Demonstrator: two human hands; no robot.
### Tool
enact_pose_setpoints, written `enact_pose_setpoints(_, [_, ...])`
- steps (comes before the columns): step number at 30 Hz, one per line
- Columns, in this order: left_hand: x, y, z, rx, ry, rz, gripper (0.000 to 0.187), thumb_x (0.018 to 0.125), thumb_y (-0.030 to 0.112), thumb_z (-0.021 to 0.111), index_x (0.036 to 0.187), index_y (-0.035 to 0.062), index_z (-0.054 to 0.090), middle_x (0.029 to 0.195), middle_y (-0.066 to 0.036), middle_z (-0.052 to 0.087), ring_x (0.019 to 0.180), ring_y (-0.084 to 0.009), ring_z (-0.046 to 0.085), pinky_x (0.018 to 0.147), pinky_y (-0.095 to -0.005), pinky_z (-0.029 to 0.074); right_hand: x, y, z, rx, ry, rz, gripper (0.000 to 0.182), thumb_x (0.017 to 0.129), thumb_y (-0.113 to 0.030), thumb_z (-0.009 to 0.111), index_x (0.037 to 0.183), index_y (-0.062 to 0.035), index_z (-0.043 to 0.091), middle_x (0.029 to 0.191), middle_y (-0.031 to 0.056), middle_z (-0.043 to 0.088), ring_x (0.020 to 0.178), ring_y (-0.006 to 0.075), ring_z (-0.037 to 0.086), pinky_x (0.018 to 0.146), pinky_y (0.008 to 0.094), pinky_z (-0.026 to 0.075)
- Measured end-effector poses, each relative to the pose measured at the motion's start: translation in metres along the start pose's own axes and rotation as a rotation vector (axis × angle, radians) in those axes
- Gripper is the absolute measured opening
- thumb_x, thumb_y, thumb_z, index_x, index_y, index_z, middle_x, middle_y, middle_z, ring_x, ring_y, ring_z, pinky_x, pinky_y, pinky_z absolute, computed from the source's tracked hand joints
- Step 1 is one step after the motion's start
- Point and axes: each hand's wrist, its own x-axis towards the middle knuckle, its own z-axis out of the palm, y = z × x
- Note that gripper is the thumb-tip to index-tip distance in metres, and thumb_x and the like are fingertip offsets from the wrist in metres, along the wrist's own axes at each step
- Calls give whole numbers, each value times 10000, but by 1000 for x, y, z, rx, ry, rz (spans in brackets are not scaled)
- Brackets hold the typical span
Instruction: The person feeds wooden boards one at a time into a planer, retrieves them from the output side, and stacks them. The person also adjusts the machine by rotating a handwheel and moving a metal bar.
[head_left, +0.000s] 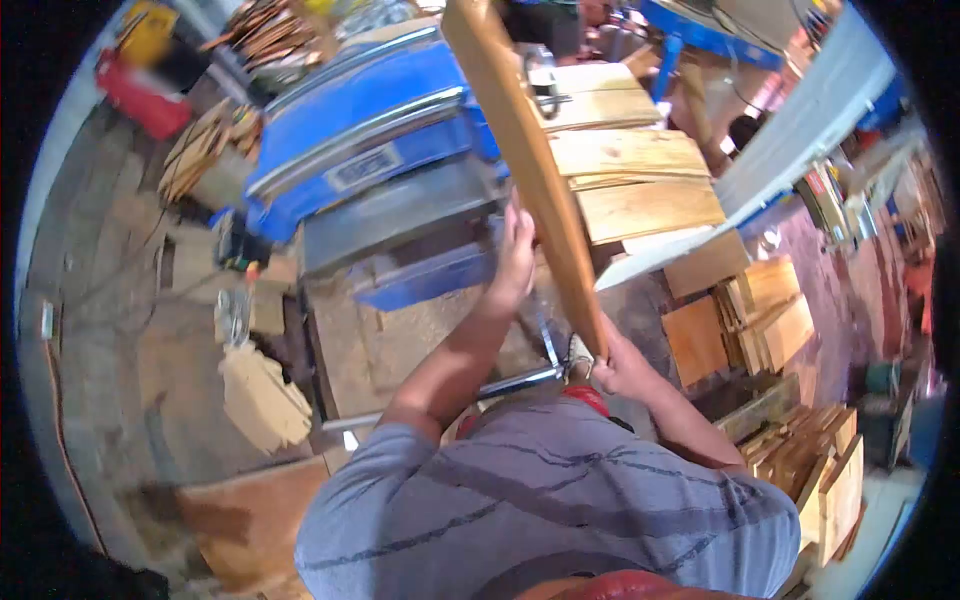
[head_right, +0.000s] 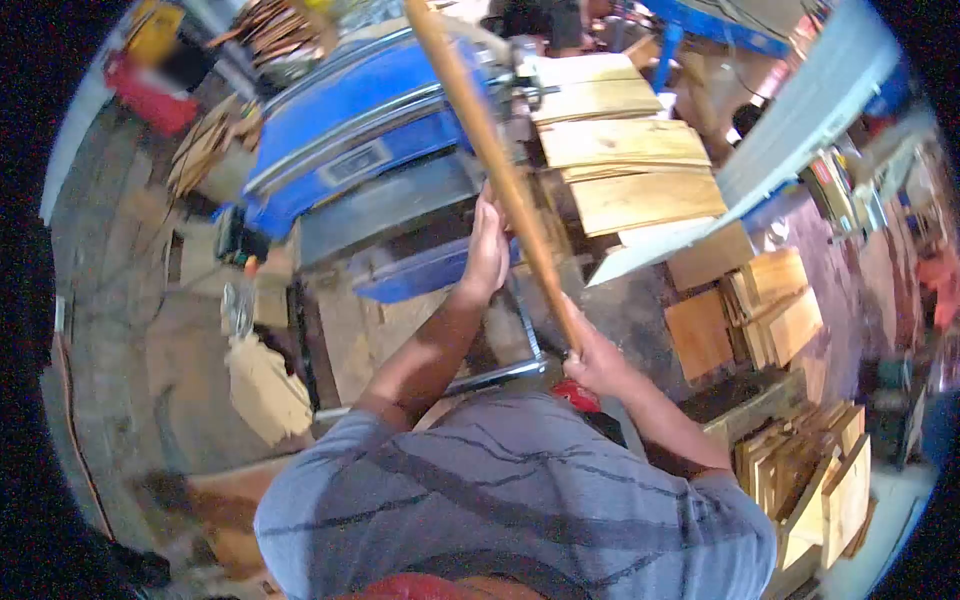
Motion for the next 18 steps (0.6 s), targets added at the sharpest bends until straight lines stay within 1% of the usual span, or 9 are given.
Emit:
enact_pose_setpoints(1, [-6,-3,-27,-129,36,-8,634,998,391,435,1508,96,202,1530,-107,305,1394,-261,319,1090,-402,315,6,-19,24,-2,-38,-20,731,759,7,533,1447,8,287,1401,186,413,1278,237,447,1000,344,407])
enact_pose_setpoints(3, [-24,5,-77,-311,53,-2,712,953,576,325,1529,190,163,1596,-40,160,1451,-292,183,1110,-543,246,21,-50,65,-279,-224,-169,891,745,-104,658,1490,12,185,1524,280,204,1447,341,197,1154,391,226])
enact_pose_setpoints(4, [-39,17,-103,-406,12,37,716,953,576,327,1530,187,158,1594,-51,158,1450,-294,187,1117,-551,237,29,-61,84,-282,-250,-190,891,745,-104,658,1490,12,185,1524,280,204,1447,341,197,1154,391,226])
enact_pose_setpoints(7, [-96,65,-146,-525,-7,99,735,951,590,322,1532,179,140,1585,-97,160,1446,-301,189,1128,-584,215,44,-76,131,-326,-438,-321,969,733,-291,757,1494,-38,214,1548,251,164,1441,390,167,1170,469,175])
enact_pose_setpoints(9, [-122,77,-171,-670,-62,25,761,945,606,321,1531,160,131,1574,-130,178,1441,-311,199,1138,-584,206,49,-81,152,-439,-632,-428,1030,701,-370,798,1492,-44,224,1551,240,169,1442,381,172,1165,496,167])
enact_pose_setpoints(10, [-132,84,-178,-671,-43,48,761,945,606,321,1531,160,131,1574,-130,178,1441,-311,199,1138,-584,206,51,-88,158,-446,-638,-465,962,707,-288,781,1487,-76,259,1550,218,198,1439,382,190,1150,546,175])
enact_pose_setpoints(11, [-144,88,-181,-636,-73,50,764,946,613,316,1526,143,150,1559,-151,208,1430,-313,230,1140,-568,221,53,-90,167,-443,-662,-476,962,707,-288,781,1487,-76,259,1550,218,198,1439,382,190,1150,546,175])
enact_pose_setpoints(14, [-168,96,-188,-543,-155,17,773,949,624,300,1511,104,197,1521,-193,282,1400,-317,301,1140,-531,256,54,-81,195,-674,-619,-641,872,707,-70,670,1485,-92,277,1526,224,243,1428,393,214,1147,551,190])
enact_pose_setpoints(18, [-205,92,-222,-515,-27,-205,763,956,620,283,1496,82,235,1493,-192,333,1374,-315,342,1129,-513,278,41,-74,236,-603,-550,-583,841,716,11,623,1479,-86,282,1523,255,222,1422,431,198,1143,567,174])
